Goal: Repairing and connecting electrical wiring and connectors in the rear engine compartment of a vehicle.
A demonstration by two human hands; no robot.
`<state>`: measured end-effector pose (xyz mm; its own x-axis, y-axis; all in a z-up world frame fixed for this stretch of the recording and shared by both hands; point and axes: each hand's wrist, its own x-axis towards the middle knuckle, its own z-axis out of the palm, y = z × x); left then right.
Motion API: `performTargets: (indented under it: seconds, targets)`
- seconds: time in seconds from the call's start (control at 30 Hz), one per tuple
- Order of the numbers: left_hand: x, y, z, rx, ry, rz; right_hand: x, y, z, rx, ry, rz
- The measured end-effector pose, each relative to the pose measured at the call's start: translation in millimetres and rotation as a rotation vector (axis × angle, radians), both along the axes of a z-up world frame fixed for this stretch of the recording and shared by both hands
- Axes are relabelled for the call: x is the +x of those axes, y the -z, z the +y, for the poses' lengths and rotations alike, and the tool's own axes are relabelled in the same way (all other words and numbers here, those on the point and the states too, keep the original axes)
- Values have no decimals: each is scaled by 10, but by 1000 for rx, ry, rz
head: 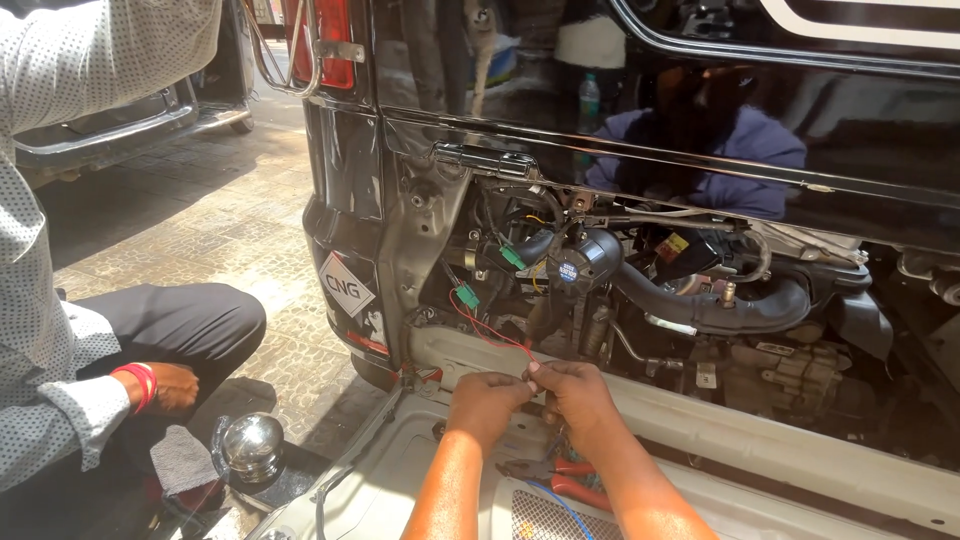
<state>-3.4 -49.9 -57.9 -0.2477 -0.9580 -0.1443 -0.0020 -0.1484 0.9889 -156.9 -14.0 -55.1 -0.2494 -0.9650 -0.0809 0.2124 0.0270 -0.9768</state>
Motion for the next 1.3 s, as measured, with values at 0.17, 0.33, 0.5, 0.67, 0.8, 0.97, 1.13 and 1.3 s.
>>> performTargets:
  seconds: [0.17, 0.33, 0.5, 0.67, 0.8, 0.97, 1.13, 1.3]
  targets:
    - [51, -86, 33, -38, -17, -81, 3, 55, -27, -6, -27, 1]
    - [185, -405, 199, -32, -164, -497, 8, 87, -55, -10, 256, 584]
    - [188, -276, 179, -75, -72, -790, 44, 129, -78, 14, 195, 684]
    - [200, -272, 207, -46, 78, -971, 121, 86, -21, 190, 68, 683]
    - [219, -298, 211, -68, 101, -1049, 53, 151, -47, 126, -8, 812]
    - [267, -348, 192, -8, 87, -1055, 142, 24, -7, 301, -17, 938]
    - [257, -244, 138, -149, -87, -1028, -44, 176, -56, 99, -43, 113]
    - [197, -204, 65, -240, -126, -664, -41, 47, -33, 28, -11, -181]
